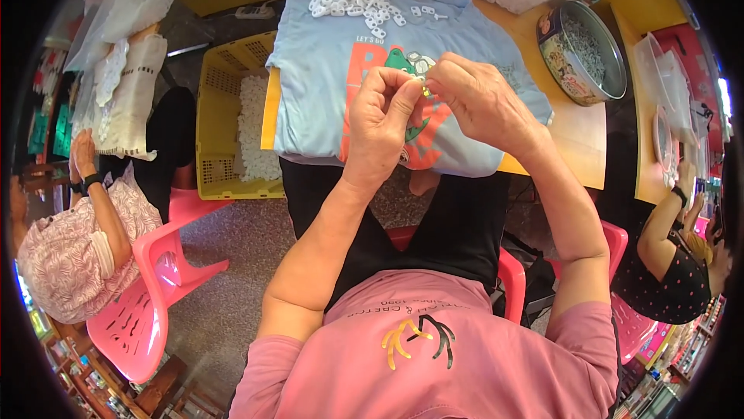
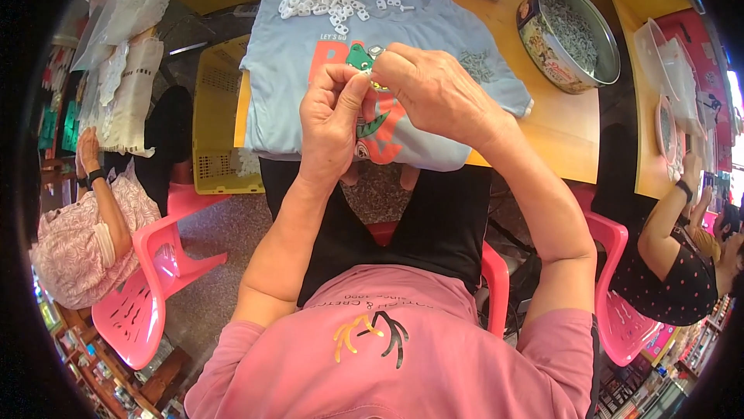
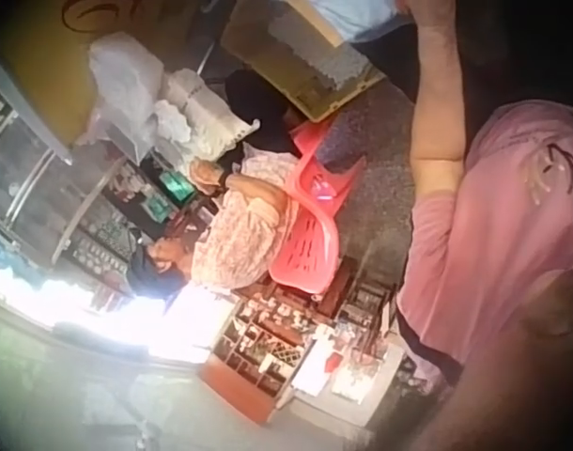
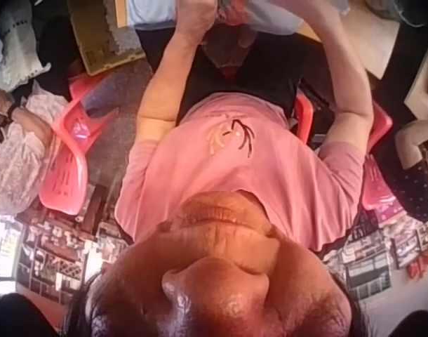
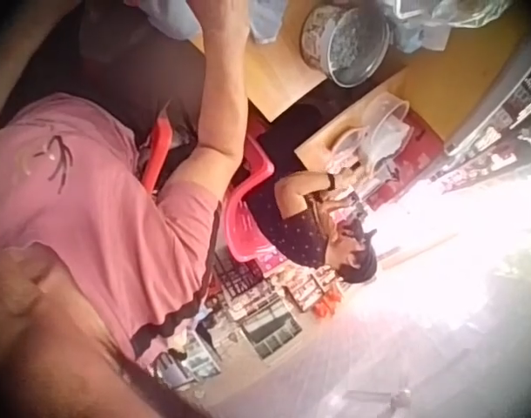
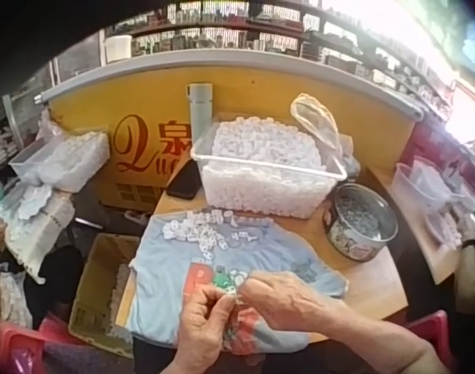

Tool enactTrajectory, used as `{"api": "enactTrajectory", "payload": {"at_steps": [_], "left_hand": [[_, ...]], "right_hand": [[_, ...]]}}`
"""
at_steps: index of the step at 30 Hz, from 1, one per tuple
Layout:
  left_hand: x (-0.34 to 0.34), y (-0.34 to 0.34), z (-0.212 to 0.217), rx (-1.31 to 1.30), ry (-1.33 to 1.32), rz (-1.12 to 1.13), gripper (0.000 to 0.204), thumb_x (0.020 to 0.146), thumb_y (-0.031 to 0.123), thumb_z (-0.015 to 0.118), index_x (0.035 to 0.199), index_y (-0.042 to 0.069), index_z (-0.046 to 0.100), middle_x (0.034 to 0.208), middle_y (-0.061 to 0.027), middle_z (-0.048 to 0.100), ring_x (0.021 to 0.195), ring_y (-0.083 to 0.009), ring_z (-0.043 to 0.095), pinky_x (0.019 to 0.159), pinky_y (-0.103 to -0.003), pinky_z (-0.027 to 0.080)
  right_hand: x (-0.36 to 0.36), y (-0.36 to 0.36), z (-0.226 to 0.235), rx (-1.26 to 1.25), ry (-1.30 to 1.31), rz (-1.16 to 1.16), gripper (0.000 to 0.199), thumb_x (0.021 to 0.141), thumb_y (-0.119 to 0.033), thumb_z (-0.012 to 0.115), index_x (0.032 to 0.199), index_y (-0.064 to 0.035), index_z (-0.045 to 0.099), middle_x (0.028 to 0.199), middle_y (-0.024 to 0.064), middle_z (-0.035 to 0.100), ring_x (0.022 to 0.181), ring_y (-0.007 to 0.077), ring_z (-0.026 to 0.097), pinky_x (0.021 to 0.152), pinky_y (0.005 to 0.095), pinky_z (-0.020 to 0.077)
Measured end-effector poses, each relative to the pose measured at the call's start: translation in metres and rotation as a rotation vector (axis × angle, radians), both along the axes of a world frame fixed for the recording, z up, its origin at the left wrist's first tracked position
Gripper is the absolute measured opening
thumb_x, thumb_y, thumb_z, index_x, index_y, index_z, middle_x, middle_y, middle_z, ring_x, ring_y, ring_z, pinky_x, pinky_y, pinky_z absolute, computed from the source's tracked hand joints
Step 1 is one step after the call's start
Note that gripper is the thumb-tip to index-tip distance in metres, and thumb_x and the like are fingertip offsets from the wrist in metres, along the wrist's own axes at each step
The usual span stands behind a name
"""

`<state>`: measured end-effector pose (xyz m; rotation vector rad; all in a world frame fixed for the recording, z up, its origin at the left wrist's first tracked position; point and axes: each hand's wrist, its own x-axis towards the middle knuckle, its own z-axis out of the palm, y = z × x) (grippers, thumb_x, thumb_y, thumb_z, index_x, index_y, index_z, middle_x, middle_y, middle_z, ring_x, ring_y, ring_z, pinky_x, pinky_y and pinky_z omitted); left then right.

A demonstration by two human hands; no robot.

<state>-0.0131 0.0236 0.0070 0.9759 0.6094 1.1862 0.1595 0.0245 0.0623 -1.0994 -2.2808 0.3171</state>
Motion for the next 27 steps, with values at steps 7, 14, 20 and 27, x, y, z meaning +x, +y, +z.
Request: {"api": "enactTrajectory", "payload": {"at_steps": [7, 14, 20, 27], "left_hand": [[-0.002, 0.0, -0.002, -0.032, -0.05, -0.006, 0.008, 0.099, 0.01, 0.058, 0.098, 0.004, 0.053, 0.08, 0.0011, 0.057, 0.067, -0.0038, 0.051, 0.059, -0.019, 0.044], [-0.003, 0.001, -0.003, -0.038, -0.07, -0.022, 0.008, 0.099, 0.01, 0.059, 0.098, 0.005, 0.053, 0.079, 0.0015, 0.058, 0.066, -0.0037, 0.051, 0.06, -0.019, 0.044], [-0.001, 0.001, -0.002, -0.055, -0.078, 0.002, 0.009, 0.098, 0.011, 0.06, 0.097, 0.005, 0.053, 0.079, 0.001, 0.059, 0.065, -0.0039, 0.051, 0.059, -0.019, 0.043], [-0.001, 0.002, -0.005, -0.012, -0.068, -0.007, 0.009, 0.098, 0.011, 0.06, 0.099, 0.004, 0.055, 0.082, -0.0033, 0.061, 0.065, -0.0073, 0.05, 0.06, -0.021, 0.042]], "right_hand": [[-0.007, -0.001, -0.012, 0.002, 0.135, -0.016, 0.008, 0.084, 0.004, 0.061, 0.087, 0.0006, 0.054, 0.076, 0.0141, 0.053, 0.064, 0.0351, 0.055, 0.055, 0.0399, 0.0439], [-0.013, -0.006, -0.015, -0.008, 0.166, -0.07, 0.006, 0.087, 0.003, 0.06, 0.087, 0.0005, 0.054, 0.075, 0.0138, 0.054, 0.063, 0.0333, 0.056, 0.055, 0.0382, 0.0442], [-0.011, -0.007, -0.009, -0.103, 0.221, -0.115, 0.011, 0.095, -0.007, 0.056, 0.09, 0.0014, 0.054, 0.077, 0.0139, 0.056, 0.067, 0.0335, 0.058, 0.06, 0.0377, 0.0466], [0.001, -0.009, 0.001, -0.123, 0.205, -0.115, 0.015, 0.099, -0.013, 0.054, 0.095, 0.0013, 0.056, 0.082, 0.0136, 0.06, 0.072, 0.0308, 0.059, 0.066, 0.0365, 0.0476]]}}
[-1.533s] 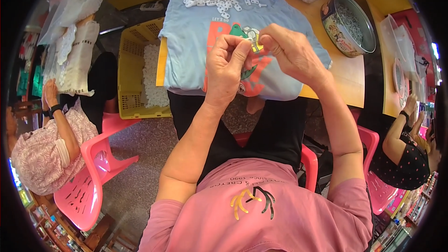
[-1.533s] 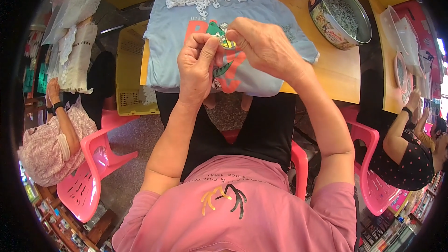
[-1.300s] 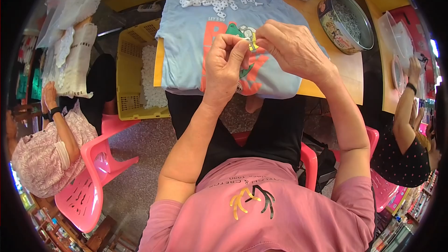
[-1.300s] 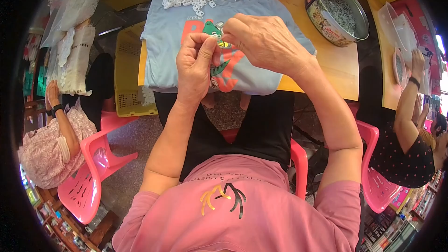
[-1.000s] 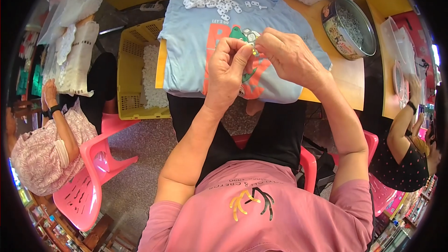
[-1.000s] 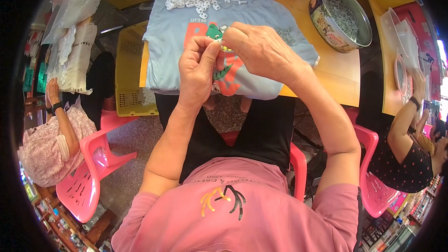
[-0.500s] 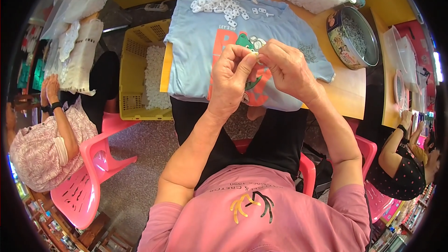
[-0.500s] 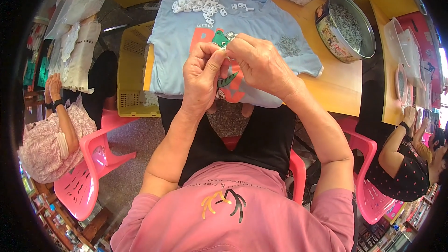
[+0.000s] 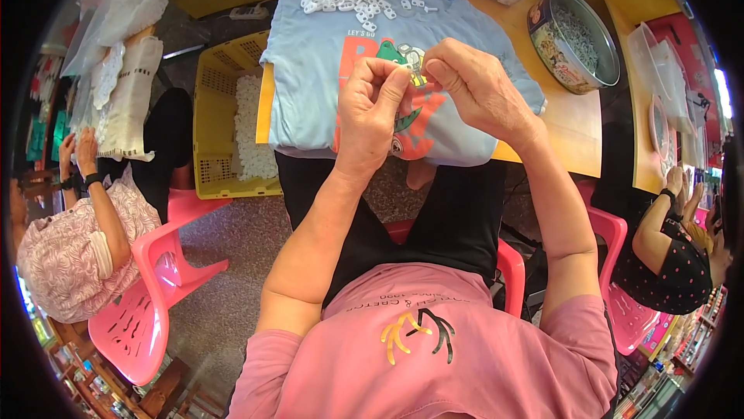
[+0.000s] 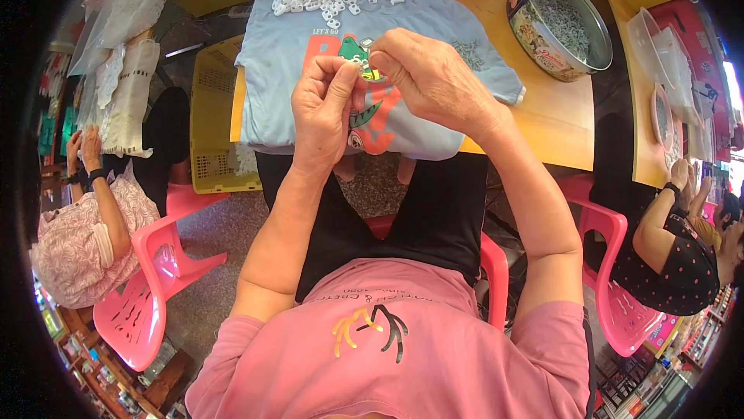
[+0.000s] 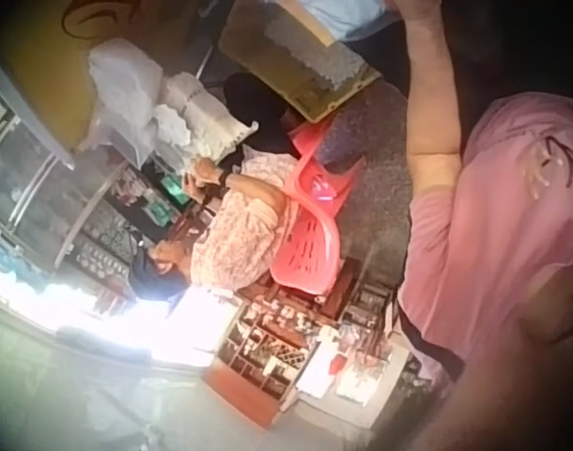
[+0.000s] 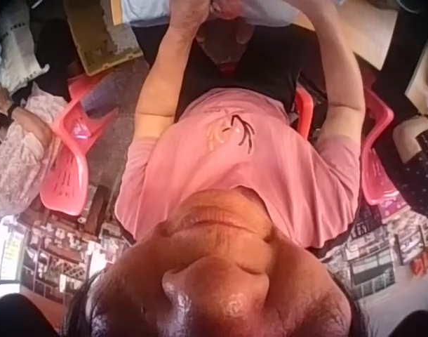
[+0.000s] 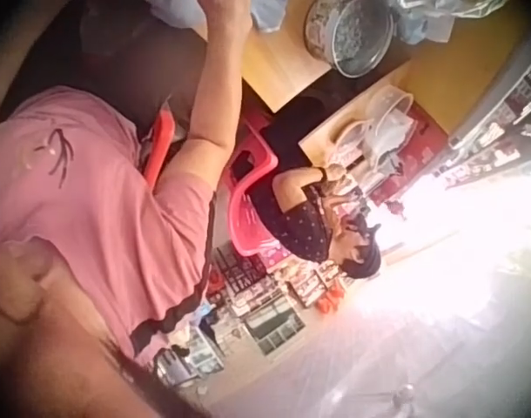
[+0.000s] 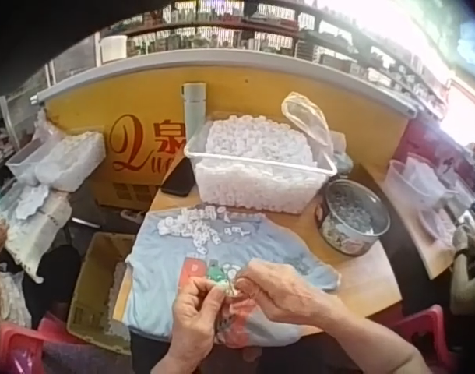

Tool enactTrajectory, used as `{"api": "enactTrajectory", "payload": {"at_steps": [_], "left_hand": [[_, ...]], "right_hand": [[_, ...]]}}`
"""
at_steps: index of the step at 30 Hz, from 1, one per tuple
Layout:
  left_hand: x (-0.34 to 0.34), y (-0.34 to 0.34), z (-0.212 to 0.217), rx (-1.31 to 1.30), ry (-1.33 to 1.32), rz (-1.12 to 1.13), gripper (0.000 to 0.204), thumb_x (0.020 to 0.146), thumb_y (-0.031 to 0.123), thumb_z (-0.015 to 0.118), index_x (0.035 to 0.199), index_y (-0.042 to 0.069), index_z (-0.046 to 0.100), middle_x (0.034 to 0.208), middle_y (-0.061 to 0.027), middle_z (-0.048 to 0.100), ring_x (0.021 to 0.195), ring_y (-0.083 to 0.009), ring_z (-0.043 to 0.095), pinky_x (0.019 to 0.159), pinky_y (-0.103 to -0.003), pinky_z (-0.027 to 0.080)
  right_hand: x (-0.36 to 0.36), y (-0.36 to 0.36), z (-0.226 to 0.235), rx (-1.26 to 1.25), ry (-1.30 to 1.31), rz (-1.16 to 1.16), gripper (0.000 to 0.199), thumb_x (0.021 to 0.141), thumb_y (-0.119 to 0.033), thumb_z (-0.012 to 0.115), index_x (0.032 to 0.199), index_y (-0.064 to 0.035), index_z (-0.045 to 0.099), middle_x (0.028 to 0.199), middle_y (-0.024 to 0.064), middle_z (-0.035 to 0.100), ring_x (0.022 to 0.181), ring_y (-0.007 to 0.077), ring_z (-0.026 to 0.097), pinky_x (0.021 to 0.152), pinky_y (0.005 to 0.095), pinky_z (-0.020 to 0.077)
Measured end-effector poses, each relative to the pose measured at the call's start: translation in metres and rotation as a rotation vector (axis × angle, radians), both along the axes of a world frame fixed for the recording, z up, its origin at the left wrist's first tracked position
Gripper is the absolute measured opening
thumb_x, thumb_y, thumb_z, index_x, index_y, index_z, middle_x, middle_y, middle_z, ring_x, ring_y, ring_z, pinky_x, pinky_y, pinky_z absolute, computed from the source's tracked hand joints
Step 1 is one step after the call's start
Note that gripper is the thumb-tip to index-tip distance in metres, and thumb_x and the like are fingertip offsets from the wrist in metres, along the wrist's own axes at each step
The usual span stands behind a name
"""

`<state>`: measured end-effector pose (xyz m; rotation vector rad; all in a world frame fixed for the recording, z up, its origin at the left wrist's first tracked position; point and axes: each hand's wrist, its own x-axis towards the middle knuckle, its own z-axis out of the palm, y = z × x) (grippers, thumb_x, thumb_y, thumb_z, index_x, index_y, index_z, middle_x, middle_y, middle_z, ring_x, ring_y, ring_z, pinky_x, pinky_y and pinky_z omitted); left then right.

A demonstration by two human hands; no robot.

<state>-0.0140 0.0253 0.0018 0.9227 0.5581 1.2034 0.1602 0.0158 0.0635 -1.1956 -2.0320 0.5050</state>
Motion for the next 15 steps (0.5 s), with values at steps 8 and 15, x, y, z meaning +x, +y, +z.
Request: {"api": "enactTrajectory", "payload": {"at_steps": [8, 15], "left_hand": [[0.0006, -0.0027, 0.0047, -0.012, -0.007, 0.003, 0.009, 0.098, 0.01, 0.061, 0.1, 0.003, 0.055, 0.081, -0.0024, 0.061, 0.066, -0.0064, 0.053, 0.063, -0.021, 0.047], [-0.0012, -0.0027, 0.0057, -0.016, 0.01, -0.009, 0.009, 0.097, 0.009, 0.06, 0.1, 0.002, 0.055, 0.084, -0.0019, 0.061, 0.067, -0.0059, 0.055, 0.066, -0.022, 0.052]], "right_hand": [[-0.0032, 0.0002, -0.0022, 0.069, -0.034, 0.036, 0.011, 0.095, -0.009, 0.058, 0.091, 0.001, 0.054, 0.081, 0.0139, 0.056, 0.071, 0.0336, 0.056, 0.064, 0.0386, 0.0456], [-0.0007, 0.0031, 0.0025, 0.031, -0.096, 0.055, 0.012, 0.095, -0.009, 0.056, 0.089, 0.0014, 0.053, 0.08, 0.0146, 0.054, 0.069, 0.0343, 0.054, 0.062, 0.0397, 0.0442]]}}
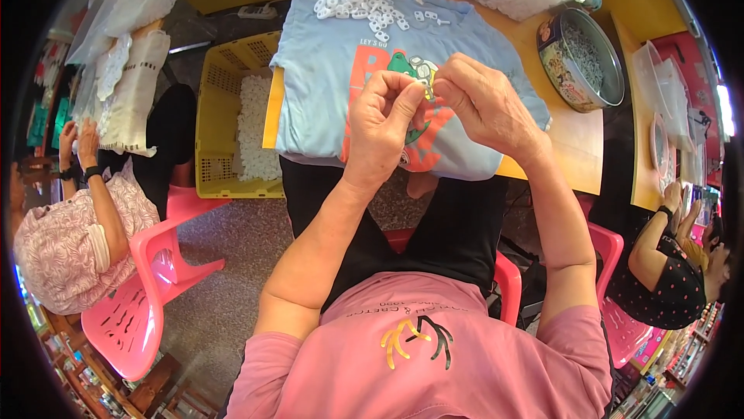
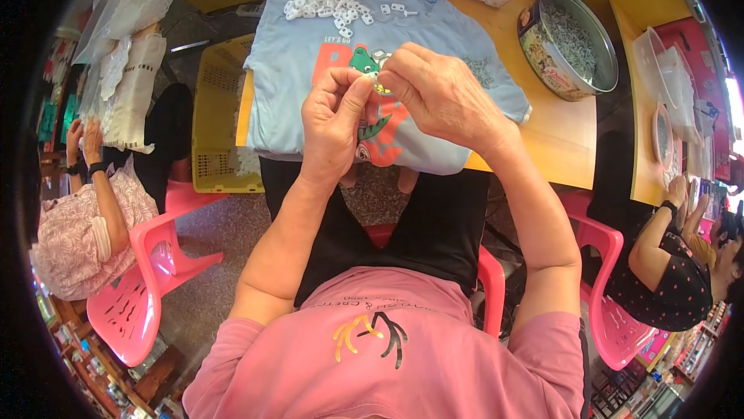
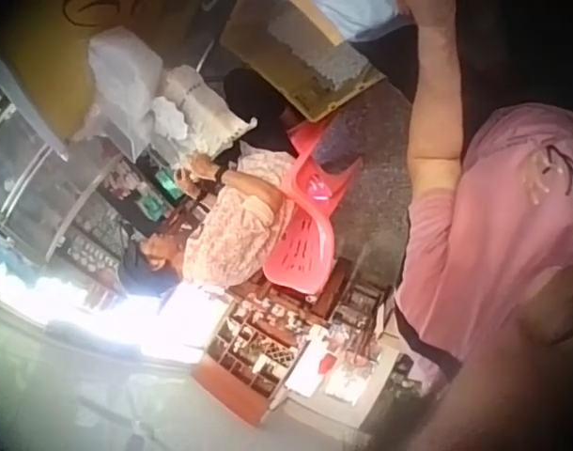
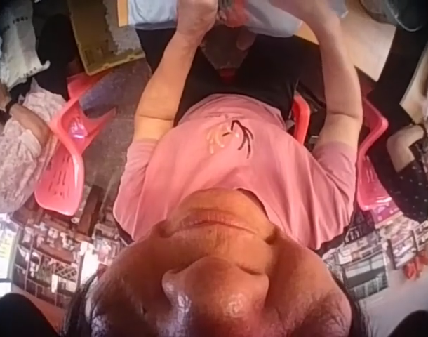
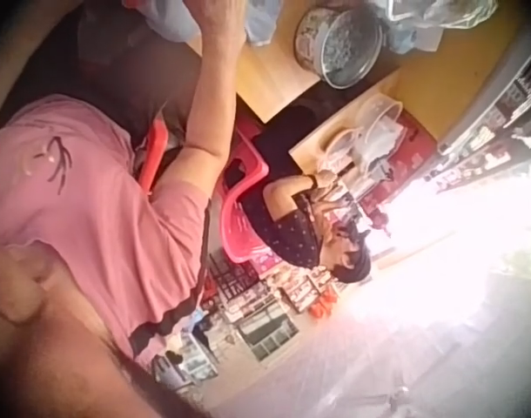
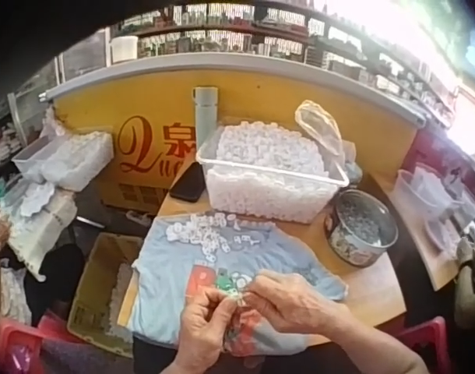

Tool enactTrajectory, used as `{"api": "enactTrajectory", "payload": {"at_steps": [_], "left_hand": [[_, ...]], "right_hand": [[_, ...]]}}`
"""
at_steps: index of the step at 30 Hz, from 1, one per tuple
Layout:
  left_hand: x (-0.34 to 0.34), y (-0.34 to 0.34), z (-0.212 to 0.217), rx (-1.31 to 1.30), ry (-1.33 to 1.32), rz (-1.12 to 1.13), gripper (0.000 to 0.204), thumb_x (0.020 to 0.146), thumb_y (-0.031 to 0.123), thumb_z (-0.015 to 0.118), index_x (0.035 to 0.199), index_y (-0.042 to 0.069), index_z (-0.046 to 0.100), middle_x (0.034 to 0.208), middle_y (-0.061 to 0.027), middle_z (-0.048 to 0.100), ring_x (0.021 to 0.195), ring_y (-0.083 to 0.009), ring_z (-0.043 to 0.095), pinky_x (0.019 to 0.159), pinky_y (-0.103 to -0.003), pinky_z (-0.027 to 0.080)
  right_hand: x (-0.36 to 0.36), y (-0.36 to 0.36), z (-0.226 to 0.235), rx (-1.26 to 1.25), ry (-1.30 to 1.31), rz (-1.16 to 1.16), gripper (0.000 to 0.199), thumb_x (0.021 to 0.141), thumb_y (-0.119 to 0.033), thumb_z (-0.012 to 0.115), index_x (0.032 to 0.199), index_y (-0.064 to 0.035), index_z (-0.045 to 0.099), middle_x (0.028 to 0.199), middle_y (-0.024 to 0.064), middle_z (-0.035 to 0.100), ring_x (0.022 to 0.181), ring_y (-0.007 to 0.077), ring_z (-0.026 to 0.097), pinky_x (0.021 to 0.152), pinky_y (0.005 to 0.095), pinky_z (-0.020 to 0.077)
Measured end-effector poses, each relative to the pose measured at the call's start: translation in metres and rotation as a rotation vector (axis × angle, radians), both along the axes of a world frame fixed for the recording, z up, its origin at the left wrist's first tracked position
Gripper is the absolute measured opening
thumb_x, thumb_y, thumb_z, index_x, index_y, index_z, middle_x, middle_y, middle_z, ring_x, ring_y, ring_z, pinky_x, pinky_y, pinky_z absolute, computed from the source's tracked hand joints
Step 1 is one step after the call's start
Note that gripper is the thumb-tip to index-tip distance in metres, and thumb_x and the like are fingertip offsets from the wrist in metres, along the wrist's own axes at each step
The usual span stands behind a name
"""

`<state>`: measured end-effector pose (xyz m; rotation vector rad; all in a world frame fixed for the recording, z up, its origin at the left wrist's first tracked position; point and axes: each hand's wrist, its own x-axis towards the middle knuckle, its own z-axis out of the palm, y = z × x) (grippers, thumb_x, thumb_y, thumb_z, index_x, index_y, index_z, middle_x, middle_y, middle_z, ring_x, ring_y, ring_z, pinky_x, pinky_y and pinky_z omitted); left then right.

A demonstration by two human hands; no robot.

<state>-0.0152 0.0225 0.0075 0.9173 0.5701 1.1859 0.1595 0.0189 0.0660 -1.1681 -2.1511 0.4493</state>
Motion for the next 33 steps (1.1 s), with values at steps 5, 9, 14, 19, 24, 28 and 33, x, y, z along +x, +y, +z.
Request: {"api": "enactTrajectory", "payload": {"at_steps": [5, 9, 14, 19, 24, 28, 33], "left_hand": [[0.001, 0.0, 0.0, -0.01, -0.01, -0.008, 0.008, 0.098, 0.009, 0.061, 0.1, 0.002, 0.056, 0.082, -0.0021, 0.062, 0.066, -0.007, 0.055, 0.063, -0.021, 0.048], [0.0, 0.0, -0.001, -0.033, -0.034, -0.024, 0.008, 0.097, 0.009, 0.062, 0.098, 0.002, 0.057, 0.083, -0.0015, 0.062, 0.067, -0.006, 0.056, 0.063, -0.021, 0.047], [-0.002, 0.0, -0.001, -0.037, -0.039, -0.024, 0.008, 0.097, 0.009, 0.062, 0.098, 0.003, 0.057, 0.083, -0.0015, 0.062, 0.067, -0.0059, 0.056, 0.062, -0.021, 0.047], [-0.001, 0.001, 0.0, -0.053, -0.063, -0.03, 0.008, 0.097, 0.01, 0.061, 0.098, 0.003, 0.056, 0.083, -0.0015, 0.062, 0.067, -0.0055, 0.054, 0.062, -0.021, 0.047], [0.001, 0.0, -0.003, -0.049, -0.165, 0.082, 0.008, 0.1, 0.01, 0.056, 0.105, 0.005, 0.052, 0.08, -0.0028, 0.059, 0.067, -0.0084, 0.049, 0.064, -0.024, 0.043], [0.003, -0.001, -0.004, -0.021, -0.211, 0.125, 0.009, 0.101, 0.012, 0.056, 0.103, 0.005, 0.051, 0.079, -0.0008, 0.057, 0.067, -0.0057, 0.05, 0.063, -0.021, 0.045], [0.002, -0.003, -0.002, -0.037, -0.214, 0.123, 0.009, 0.101, 0.012, 0.056, 0.104, 0.005, 0.051, 0.082, -0.002, 0.057, 0.068, -0.0061, 0.05, 0.064, -0.021, 0.044]], "right_hand": [[-0.002, 0.001, -0.004, -0.026, 0.041, 0.025, 0.009, 0.094, -0.006, 0.056, 0.089, 0.0008, 0.052, 0.079, 0.0148, 0.051, 0.068, 0.0342, 0.053, 0.062, 0.039, 0.0441], [-0.003, 0.001, -0.01, -0.023, 0.057, 0.038, 0.007, 0.094, -0.004, 0.056, 0.09, 0.0013, 0.053, 0.08, 0.0146, 0.051, 0.068, 0.0339, 0.052, 0.061, 0.0386, 0.0443], [-0.005, 0.001, -0.017, -0.032, 0.105, 0.035, 0.006, 0.094, -0.004, 0.056, 0.093, 0.0015, 0.055, 0.082, 0.0149, 0.054, 0.068, 0.0332, 0.055, 0.061, 0.0377, 0.0459], [-0.01, 0.002, -0.016, -0.044, 0.112, 0.017, 0.007, 0.094, -0.005, 0.056, 0.092, 0.0012, 0.055, 0.082, 0.0137, 0.054, 0.069, 0.0299, 0.057, 0.063, 0.0356, 0.0475], [-0.006, 0.029, -0.003, -0.15, 0.127, 0.106, 0.013, 0.096, -0.009, 0.056, 0.089, 0.002, 0.057, 0.08, 0.012, 0.056, 0.069, 0.0232, 0.058, 0.062, 0.0333, 0.0476], [-0.017, 0.061, -0.001, -0.061, 0.027, -0.062, 0.016, 0.093, -0.015, 0.062, 0.091, 0.0007, 0.064, 0.082, 0.0106, 0.061, 0.069, 0.0215, 0.059, 0.064, 0.0322, 0.0471], [-0.029, 0.091, -0.021, 0.037, -0.044, -0.227, 0.015, 0.09, -0.017, 0.064, 0.094, -0.0039, 0.068, 0.086, 0.0112, 0.065, 0.075, 0.027, 0.062, 0.067, 0.0375, 0.048]]}}
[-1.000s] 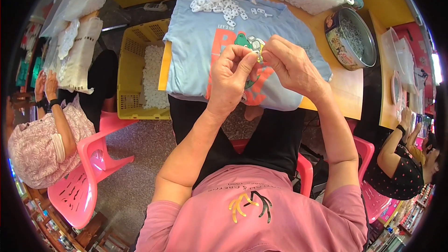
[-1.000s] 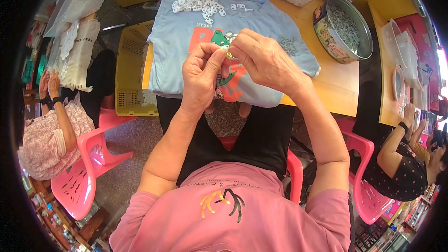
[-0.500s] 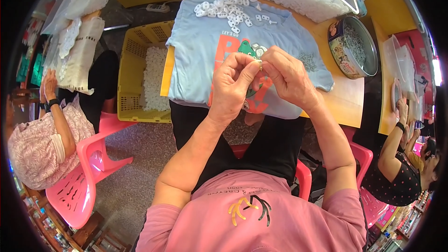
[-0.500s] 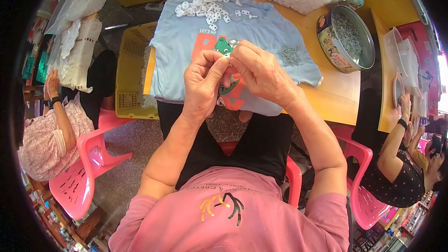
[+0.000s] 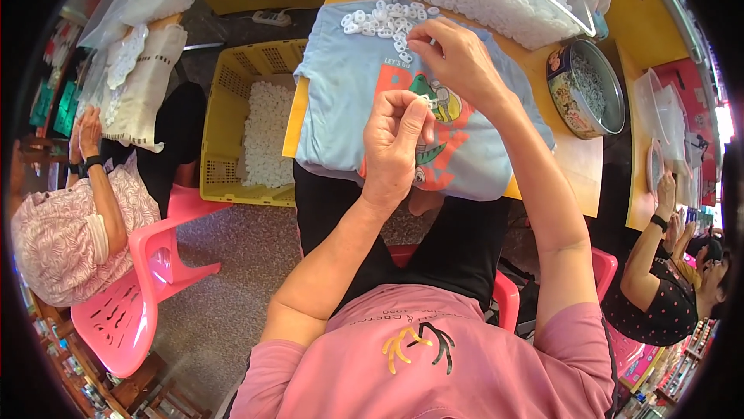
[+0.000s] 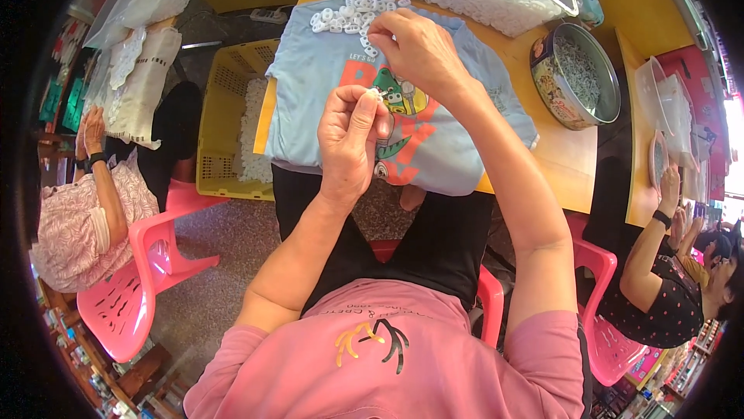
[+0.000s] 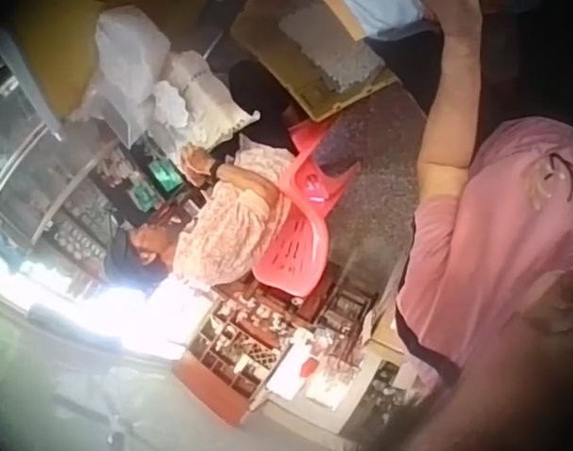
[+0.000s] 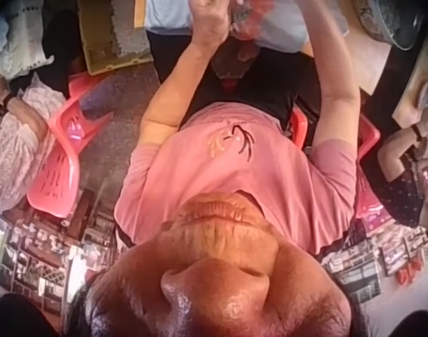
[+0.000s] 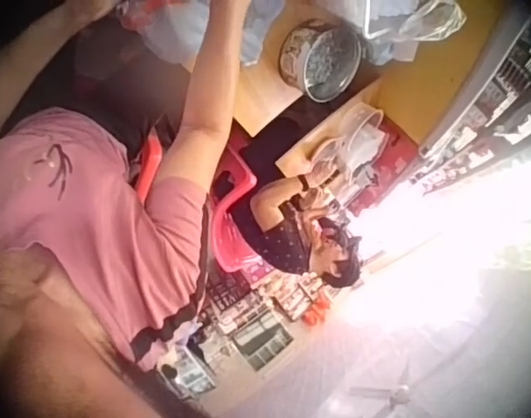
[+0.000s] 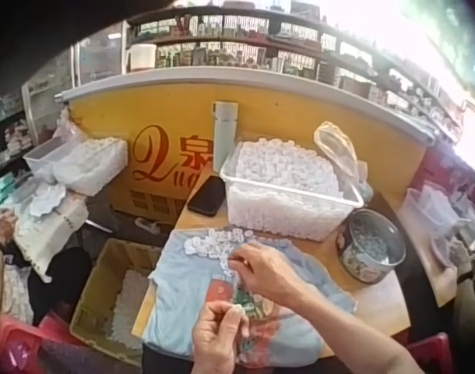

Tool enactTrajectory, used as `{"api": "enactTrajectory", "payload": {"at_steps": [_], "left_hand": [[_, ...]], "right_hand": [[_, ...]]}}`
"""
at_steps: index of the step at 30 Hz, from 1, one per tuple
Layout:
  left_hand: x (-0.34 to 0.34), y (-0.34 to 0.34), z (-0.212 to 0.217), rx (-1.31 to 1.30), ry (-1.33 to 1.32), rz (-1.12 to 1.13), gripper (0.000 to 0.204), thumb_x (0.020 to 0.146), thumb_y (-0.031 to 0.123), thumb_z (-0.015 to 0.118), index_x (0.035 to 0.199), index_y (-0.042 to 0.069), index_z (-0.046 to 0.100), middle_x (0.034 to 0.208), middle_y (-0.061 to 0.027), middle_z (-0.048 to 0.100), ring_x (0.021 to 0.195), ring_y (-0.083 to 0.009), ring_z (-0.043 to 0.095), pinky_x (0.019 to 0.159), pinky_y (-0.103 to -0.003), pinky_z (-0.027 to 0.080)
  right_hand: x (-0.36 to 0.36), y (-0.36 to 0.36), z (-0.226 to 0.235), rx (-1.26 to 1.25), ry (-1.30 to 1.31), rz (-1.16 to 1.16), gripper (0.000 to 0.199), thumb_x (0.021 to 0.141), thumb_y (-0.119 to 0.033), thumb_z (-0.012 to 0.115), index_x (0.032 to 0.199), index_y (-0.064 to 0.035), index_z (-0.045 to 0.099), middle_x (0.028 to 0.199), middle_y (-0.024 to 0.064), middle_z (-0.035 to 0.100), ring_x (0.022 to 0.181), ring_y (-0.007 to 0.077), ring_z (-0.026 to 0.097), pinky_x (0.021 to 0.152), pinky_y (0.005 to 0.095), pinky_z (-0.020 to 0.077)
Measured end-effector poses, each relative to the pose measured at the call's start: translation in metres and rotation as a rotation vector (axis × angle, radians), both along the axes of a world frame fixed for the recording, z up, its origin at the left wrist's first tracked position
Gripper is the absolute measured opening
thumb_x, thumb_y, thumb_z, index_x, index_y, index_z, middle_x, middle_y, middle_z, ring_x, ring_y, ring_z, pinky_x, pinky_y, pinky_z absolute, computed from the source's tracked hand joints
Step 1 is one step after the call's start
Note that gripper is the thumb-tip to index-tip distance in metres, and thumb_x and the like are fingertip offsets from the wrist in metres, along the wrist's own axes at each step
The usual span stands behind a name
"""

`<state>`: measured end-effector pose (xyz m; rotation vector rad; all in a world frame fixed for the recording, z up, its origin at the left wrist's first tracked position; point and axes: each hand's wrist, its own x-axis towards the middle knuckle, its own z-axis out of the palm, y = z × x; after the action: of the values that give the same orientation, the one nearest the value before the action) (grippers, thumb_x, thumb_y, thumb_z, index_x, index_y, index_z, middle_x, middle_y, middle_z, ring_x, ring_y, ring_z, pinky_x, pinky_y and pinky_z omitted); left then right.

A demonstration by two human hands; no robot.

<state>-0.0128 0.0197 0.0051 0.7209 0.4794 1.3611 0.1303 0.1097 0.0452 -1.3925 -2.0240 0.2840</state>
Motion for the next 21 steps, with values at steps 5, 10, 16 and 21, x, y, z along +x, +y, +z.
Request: {"api": "enactTrajectory", "payload": {"at_steps": [5, 10, 16, 21], "left_hand": [[-0.002, -0.002, 0.0, 0.003, -0.006, -0.013, 0.008, 0.101, 0.011, 0.055, 0.105, 0.005, 0.05, 0.084, -0.0022, 0.058, 0.069, -0.0061, 0.051, 0.064, -0.02, 0.044], [-0.002, -0.001, -0.002, -0.005, -0.029, -0.032, 0.008, 0.1, 0.009, 0.057, 0.105, 0.005, 0.052, 0.086, -0.0042, 0.06, 0.069, -0.0094, 0.053, 0.066, -0.024, 0.045], [-0.003, 0.0, 0.0, -0.001, -0.007, -0.042, 0.008, 0.101, 0.01, 0.055, 0.104, 0.005, 0.05, 0.086, -0.0018, 0.058, 0.07, -0.0056, 0.05, 0.065, -0.02, 0.044], [-0.002, 0.001, -0.001, 0.013, 0.004, -0.05, 0.008, 0.1, 0.009, 0.055, 0.104, 0.005, 0.05, 0.087, -0.0018, 0.058, 0.071, -0.0057, 0.05, 0.065, -0.02, 0.044]], "right_hand": [[-0.014, 0.024, -0.002, 0.048, -0.167, -0.018, 0.015, 0.087, -0.021, 0.067, 0.093, -0.0074, 0.069, 0.088, 0.0089, 0.064, 0.083, 0.0299, 0.064, 0.072, 0.0402, 0.0493], [-0.02, 0.038, -0.01, 0.096, -0.317, -0.005, 0.015, 0.086, -0.023, 0.068, 0.09, -0.009, 0.07, 0.091, 0.0078, 0.063, 0.085, 0.0306, 0.064, 0.074, 0.0414, 0.0501], [-0.019, 0.035, -0.002, 0.139, -0.338, 0.167, 0.014, 0.084, -0.021, 0.071, 0.089, -0.0083, 0.069, 0.093, 0.0069, 0.063, 0.084, 0.0304, 0.063, 0.073, 0.0414, 0.0502], [-0.017, 0.036, -0.001, 0.092, -0.355, 0.378, 0.014, 0.084, -0.017, 0.069, 0.093, -0.0061, 0.066, 0.091, 0.0086, 0.062, 0.087, 0.0297, 0.061, 0.074, 0.0411, 0.0501]]}}
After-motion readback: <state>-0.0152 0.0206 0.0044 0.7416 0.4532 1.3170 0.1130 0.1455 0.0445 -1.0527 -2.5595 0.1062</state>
